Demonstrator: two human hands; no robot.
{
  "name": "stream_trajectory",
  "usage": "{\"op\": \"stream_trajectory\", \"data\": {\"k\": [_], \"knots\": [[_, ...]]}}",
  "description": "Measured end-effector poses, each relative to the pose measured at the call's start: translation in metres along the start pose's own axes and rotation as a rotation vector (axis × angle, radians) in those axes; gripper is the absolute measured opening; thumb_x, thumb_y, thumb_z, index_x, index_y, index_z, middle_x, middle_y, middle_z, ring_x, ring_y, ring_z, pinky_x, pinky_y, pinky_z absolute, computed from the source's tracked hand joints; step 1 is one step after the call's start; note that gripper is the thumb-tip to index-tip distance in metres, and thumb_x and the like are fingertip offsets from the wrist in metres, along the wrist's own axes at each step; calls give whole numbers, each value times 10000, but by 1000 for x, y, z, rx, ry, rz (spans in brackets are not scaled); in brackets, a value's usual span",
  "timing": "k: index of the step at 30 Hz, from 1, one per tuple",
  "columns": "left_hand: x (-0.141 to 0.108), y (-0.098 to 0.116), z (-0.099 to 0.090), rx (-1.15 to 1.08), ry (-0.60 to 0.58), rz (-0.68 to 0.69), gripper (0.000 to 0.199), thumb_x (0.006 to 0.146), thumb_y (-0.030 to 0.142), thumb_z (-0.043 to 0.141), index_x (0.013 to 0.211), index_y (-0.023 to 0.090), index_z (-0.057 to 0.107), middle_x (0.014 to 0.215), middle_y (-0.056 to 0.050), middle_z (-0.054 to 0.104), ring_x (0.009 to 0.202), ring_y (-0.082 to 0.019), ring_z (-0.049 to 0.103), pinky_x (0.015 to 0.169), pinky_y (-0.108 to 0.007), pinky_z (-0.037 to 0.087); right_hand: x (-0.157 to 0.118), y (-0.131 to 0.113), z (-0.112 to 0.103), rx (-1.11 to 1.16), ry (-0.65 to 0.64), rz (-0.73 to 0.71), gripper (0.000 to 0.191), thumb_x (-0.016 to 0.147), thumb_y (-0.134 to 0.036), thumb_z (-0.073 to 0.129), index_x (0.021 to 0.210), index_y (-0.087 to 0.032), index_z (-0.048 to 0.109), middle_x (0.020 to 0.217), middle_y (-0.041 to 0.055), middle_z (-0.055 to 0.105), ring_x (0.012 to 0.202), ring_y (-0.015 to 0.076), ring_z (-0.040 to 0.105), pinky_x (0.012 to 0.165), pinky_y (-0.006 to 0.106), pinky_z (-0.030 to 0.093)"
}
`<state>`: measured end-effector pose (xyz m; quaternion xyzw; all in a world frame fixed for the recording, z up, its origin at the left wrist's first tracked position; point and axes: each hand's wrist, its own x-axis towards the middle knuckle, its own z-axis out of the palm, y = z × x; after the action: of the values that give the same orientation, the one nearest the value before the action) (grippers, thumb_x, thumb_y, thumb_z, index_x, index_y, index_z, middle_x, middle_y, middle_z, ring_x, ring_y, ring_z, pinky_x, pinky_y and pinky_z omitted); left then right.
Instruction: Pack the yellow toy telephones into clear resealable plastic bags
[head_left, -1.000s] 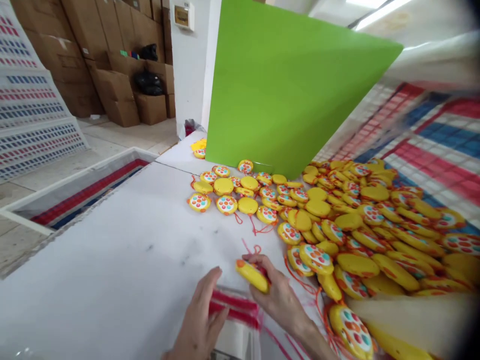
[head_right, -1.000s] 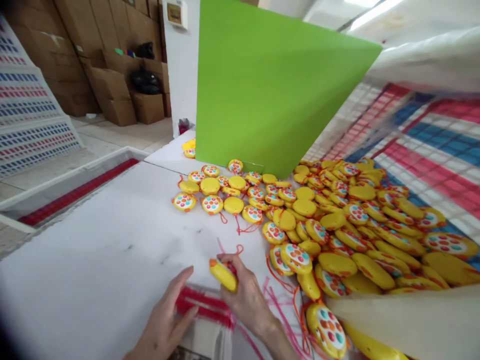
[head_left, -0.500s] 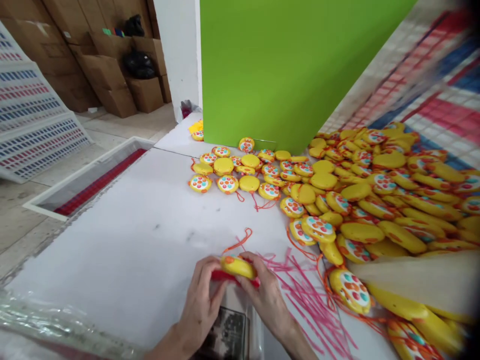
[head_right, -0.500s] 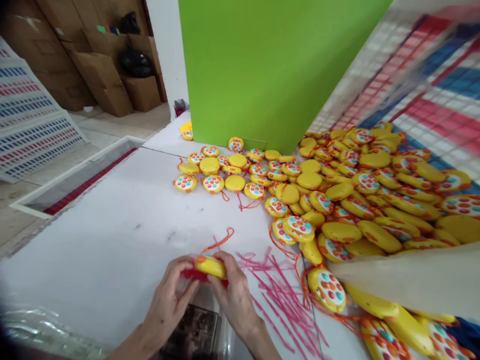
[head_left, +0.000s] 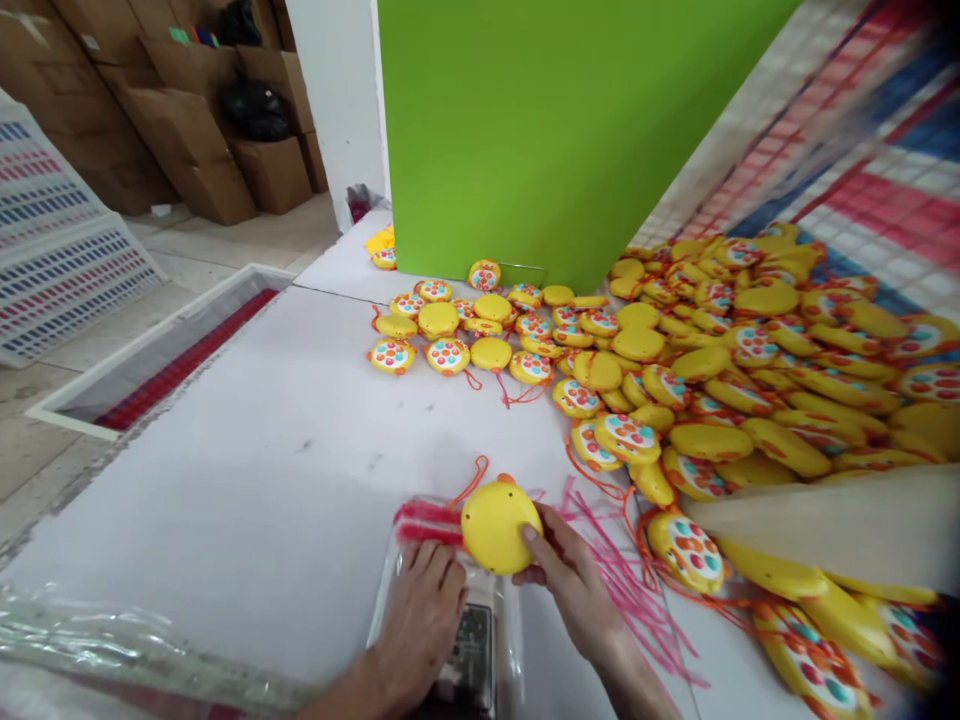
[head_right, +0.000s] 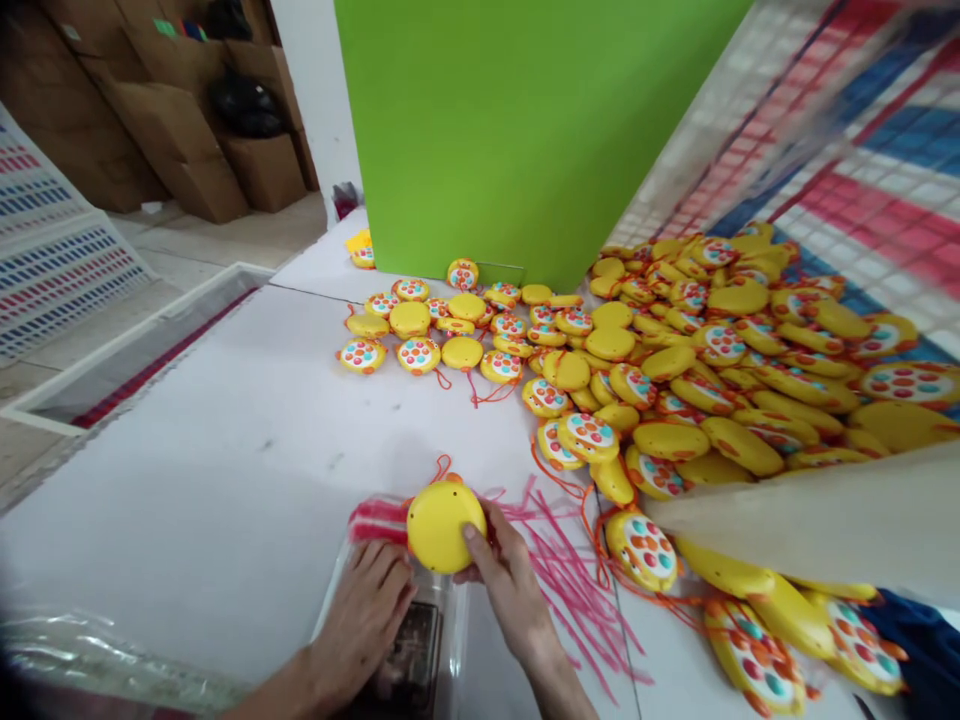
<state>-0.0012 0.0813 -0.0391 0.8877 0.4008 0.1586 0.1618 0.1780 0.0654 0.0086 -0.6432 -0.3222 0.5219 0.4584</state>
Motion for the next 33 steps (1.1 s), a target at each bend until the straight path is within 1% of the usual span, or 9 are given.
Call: {"op": "stream_trajectory", "data": {"k": [4,8,12,16,18,21,26,29,33], "knots": [[-7,-8,-7,-252,37,-133,226,783,74,481,983,171,519,913,-54,578,847,-214,512,752,-370,455,-14,-3,-8,-41,-33,18,564,759,-506,578,1197,-166,478,1112,96,553,851,201,573,596,302,558],[-7,-14,-12,-332,83,-86,436,804,61,415,1222,186,429,989,-61,602,873,-199,527,782,-360,451,-28,-6,-15,-144,-275,14,464,761,-404,616,1154,-182,508,982,59,602,813,189,580,577,269,524],[-2,-14,-15,-352,8,16,253,829,104,412,985,184,594,875,-48,623,812,-190,532,738,-335,446,-40,-8,-17,-125,-416,31,423,798,-391,584,1161,-187,514,967,55,605,797,179,581,607,278,520],[-4,-12,-8,-239,41,58,225,834,87,378,808,149,593,829,-61,610,779,-198,524,709,-349,442,-39,-10,-3,58,-198,42,536,819,-433,545,1289,-232,385,1158,75,541,964,209,569,722,320,543],[-8,-10,-4,-151,68,95,228,844,76,368,840,139,587,866,-74,614,817,-212,531,741,-373,441,-34,-10,10,44,-121,-17,598,840,-457,497,1353,-247,274,1151,78,539,832,178,608,697,326,554],[-11,-5,-7,-65,135,156,223,868,85,367,862,137,584,877,-74,625,849,-219,545,809,-402,426,-28,-5,25,-276,-138,-168,565,876,-436,423,1373,-231,247,1062,78,597,666,151,616,675,324,556],[-15,-3,-36,-113,233,175,238,904,184,411,731,170,574,724,-23,619,719,-170,542,755,-338,430,-32,13,18,-732,-111,-371,497,885,-389,387,1355,-237,331,1153,89,604,1022,216,596,860,340,506],[-20,-11,-56,-291,286,48,177,888,171,433,793,178,582,785,-28,622,778,-159,552,774,-309,438,-38,16,8,-837,-97,-357,506,898,-414,341,1367,-225,319,1102,102,626,945,219,629,848,358,513],[-20,-23,-68,-605,184,-425,179,870,314,466,954,192,567,837,-30,641,764,-161,591,630,-232,466,-43,13,3,-849,-100,-340,461,898,-409,349,1327,-248,397,941,78,673,833,227,653,803,352,527]]}}
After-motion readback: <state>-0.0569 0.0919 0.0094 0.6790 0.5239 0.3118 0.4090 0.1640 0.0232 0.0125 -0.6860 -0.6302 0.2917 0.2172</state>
